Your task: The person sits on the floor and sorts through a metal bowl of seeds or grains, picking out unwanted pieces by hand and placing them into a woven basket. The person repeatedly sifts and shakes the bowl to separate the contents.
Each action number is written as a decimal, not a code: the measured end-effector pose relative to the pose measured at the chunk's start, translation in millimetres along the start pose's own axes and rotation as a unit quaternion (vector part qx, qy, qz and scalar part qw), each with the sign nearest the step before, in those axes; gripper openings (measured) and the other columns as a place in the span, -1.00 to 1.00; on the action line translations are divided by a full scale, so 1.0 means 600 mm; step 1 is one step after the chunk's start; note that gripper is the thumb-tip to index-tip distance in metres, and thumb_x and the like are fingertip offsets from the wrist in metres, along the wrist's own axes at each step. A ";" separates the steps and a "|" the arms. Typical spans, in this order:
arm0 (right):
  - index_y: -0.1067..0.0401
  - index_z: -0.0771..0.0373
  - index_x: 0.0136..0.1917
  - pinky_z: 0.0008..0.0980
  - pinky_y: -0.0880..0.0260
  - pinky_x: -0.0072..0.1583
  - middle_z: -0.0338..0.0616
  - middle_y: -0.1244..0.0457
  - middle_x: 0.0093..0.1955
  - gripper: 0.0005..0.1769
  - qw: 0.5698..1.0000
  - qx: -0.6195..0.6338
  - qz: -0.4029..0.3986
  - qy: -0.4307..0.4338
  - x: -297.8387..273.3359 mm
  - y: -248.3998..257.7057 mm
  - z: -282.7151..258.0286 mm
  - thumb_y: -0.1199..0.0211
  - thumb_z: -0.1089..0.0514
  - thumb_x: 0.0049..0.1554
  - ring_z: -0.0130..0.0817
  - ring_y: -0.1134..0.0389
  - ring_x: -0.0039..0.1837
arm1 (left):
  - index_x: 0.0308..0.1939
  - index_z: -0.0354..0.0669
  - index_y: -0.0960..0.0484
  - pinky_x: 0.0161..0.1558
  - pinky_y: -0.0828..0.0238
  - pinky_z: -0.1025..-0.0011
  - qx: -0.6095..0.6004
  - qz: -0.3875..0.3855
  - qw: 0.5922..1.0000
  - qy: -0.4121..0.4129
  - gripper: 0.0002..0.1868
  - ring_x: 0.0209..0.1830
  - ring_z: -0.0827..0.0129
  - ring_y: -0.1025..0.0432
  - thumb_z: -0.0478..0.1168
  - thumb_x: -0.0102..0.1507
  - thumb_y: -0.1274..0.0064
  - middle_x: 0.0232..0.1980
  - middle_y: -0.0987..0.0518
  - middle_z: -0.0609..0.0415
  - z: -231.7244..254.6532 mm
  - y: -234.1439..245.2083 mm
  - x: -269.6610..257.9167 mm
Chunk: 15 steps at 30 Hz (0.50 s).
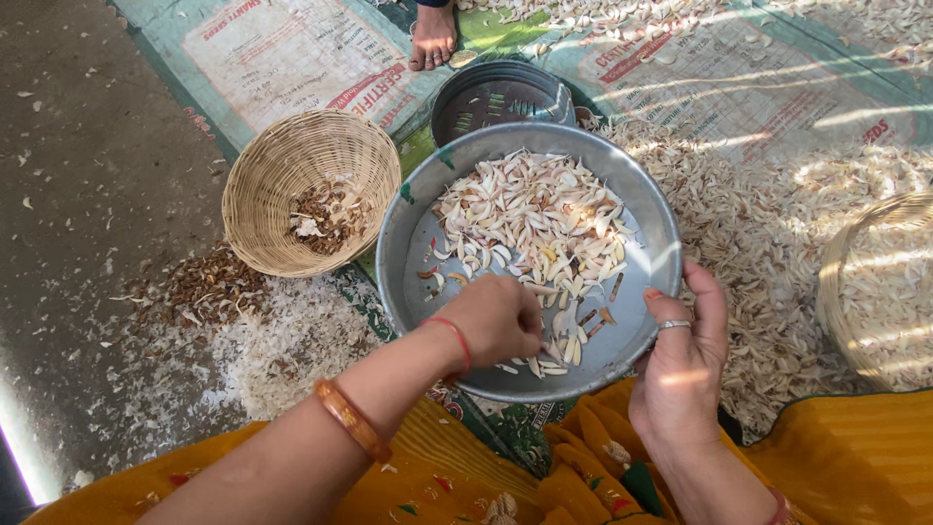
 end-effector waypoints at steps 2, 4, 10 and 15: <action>-0.28 0.14 0.35 -0.32 -0.34 0.29 -0.18 -0.26 0.19 -0.58 1.000 0.010 0.000 -0.001 -0.001 -0.001 0.001 -0.13 0.25 0.22 -0.39 -0.29 0.22 | -0.37 -0.15 -0.78 -0.22 -0.54 0.36 -0.116 -0.006 0.993 0.036 -0.86 -0.38 0.34 -0.58 -0.21 0.04 -0.29 -0.37 -0.71 0.04 -0.012 0.014 0.001; -0.27 0.12 0.35 -0.31 -0.34 0.28 -0.18 -0.27 0.18 -0.57 1.000 0.018 0.008 -0.004 0.000 0.000 0.001 -0.13 0.25 0.21 -0.37 -0.30 0.20 | -0.33 -0.22 -0.76 -0.32 -0.52 0.39 -0.279 -0.001 0.957 0.077 -0.87 -0.42 0.42 -0.54 -0.28 0.07 -0.27 -0.36 -0.70 0.03 -0.028 0.022 0.004; -0.27 0.16 0.38 -0.28 -0.34 0.29 -0.15 -0.27 0.19 -0.58 1.000 -0.003 -0.001 0.010 0.002 0.002 -0.008 -0.11 0.24 0.25 -0.37 -0.28 0.22 | -0.17 -0.16 -0.71 -0.38 -0.50 0.42 -0.308 -0.016 0.950 0.044 -0.70 -0.47 0.43 -0.51 -0.37 0.01 -0.21 -0.36 -0.63 0.04 -0.032 0.025 0.005; -0.26 0.16 0.39 -0.28 -0.34 0.30 -0.16 -0.27 0.20 -0.56 1.000 -0.005 0.002 0.013 0.004 0.005 -0.004 -0.11 0.24 0.24 -0.37 -0.29 0.23 | -0.21 -0.06 -0.82 -0.10 -0.52 0.39 -0.044 -0.089 0.995 0.010 -0.75 -0.23 0.35 -0.60 -0.27 0.04 -0.23 -0.27 -0.71 0.10 -0.004 -0.001 -0.009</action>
Point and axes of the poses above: each hand's wrist, its own x-axis towards the middle knuckle, its own y-axis out of the back of the hand, z = x × y, the point moved 5 cm from there along x, towards the middle knuckle
